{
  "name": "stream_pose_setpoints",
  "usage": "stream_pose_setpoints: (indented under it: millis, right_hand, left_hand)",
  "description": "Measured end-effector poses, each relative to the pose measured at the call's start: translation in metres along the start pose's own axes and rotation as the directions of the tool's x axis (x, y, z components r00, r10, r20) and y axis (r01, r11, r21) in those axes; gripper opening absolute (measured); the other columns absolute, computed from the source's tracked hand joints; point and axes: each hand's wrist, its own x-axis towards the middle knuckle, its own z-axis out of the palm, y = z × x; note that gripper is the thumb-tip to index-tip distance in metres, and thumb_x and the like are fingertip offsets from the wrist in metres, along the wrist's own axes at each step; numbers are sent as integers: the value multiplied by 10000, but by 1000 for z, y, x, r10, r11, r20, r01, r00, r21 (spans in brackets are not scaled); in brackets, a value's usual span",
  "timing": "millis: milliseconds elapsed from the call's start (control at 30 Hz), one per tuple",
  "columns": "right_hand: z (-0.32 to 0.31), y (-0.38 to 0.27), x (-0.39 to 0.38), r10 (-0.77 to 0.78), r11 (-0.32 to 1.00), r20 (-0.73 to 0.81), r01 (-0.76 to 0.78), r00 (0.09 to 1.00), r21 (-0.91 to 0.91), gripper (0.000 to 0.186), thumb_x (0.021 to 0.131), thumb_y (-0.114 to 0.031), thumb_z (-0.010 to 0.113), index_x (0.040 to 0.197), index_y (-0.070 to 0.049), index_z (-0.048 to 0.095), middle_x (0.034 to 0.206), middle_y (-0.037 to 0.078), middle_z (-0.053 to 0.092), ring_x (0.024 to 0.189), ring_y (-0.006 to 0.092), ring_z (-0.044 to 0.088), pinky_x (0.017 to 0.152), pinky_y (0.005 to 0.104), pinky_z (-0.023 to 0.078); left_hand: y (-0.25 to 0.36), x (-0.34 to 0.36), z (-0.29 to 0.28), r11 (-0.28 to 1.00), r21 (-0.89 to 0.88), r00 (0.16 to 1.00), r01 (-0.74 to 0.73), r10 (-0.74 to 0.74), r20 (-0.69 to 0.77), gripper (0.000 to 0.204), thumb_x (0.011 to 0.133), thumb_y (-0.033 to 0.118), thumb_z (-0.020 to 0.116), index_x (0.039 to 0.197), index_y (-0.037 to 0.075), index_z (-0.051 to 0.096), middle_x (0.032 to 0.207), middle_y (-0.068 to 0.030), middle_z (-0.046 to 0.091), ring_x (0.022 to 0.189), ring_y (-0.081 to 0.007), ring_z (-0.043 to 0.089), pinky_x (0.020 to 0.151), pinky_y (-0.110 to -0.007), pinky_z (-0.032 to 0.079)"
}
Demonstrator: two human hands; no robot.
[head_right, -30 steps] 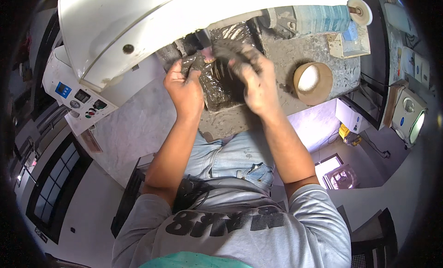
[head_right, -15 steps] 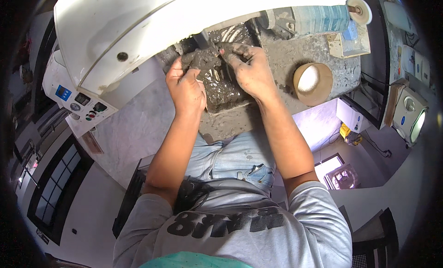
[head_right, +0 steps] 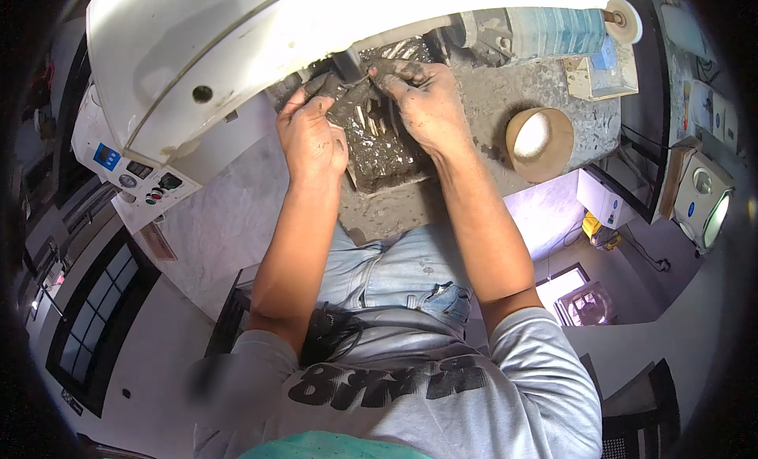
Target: The person uses a polishing machine to polish a pink dental prosthetic, holding and rotating the piece against the moving brush while water flows over it.
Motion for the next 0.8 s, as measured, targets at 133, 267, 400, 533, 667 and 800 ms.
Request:
stream_pose_setpoints:
  millis: [133, 267, 400, 533, 667, 800]
  right_hand:
    - [0, -2, 0, 29, 999, -22, -29, 999, 13, 160, 887, -6, 642, 1011, 51, 727, 943, 84, 732, 834, 110, 637, 784, 236, 492]
    - [-1, -4, 2, 12, 1000, -10, -12, 1000, 25, 161, 891, -9, 646, 1014, 57, 725, 949, 89, 733, 841, 114, 641, 794, 238, 494]
    - [-2, -4, 3, 25, 999, -30, -24, 999, 33, 160, 886, -11, 655, 1014, 54, 727, 947, 90, 733, 843, 117, 643, 801, 241, 495]
    - [-1, -2, 3, 25, 1000, 2, -25, 1000, 17, 155, 877, -17, 669, 1001, 54, 730, 930, 86, 734, 830, 113, 640, 790, 241, 495]
    - [-3, 5, 3, 20, 999, 30, -21, 999, 42, 157, 873, -17, 671, 999, 54, 731, 920, 84, 735, 812, 108, 636, 767, 238, 494]
    - [-2, 1, -3, 39, 999, 29, -39, 999, -19, 160, 876, -15, 663, 1006, 47, 733, 920, 82, 735, 800, 103, 634, 743, 232, 492]
  left_hand:
    - [0, 5, -8, 1000, 28, 998, 14, -15, 54, 239, 810, -106, 589, 1037, -36, 621, 1000, -102, 649, 889, -186, 639, 821, -296, 533]
    - [-2, 3, -6, 997, 61, 995, 37, -43, 91, 250, 862, -42, 680, 1090, 17, 598, 1048, -59, 627, 940, -167, 615, 843, -305, 511]
    - [-4, -3, 9, 1000, -15, 998, -17, 16, -65, 245, 778, -159, 504, 973, -84, 631, 941, -143, 665, 820, -209, 662, 775, -317, 570]
    - [-2, 0, 3, 1000, 6, 999, -25, 25, -34, 240, 775, -159, 510, 962, -80, 637, 930, -145, 675, 812, -211, 667, 778, -322, 576]
    - [1, 1, 2, 999, -10, 999, -39, 39, -2, 240, 775, -154, 511, 967, -81, 636, 920, -147, 681, 798, -209, 669, 776, -308, 566]
    - [11, -1, 5, 1000, -4, 999, -2, 2, -41, 229, 772, -149, 518, 952, -79, 640, 929, -142, 678, 810, -205, 666, 781, -297, 556]
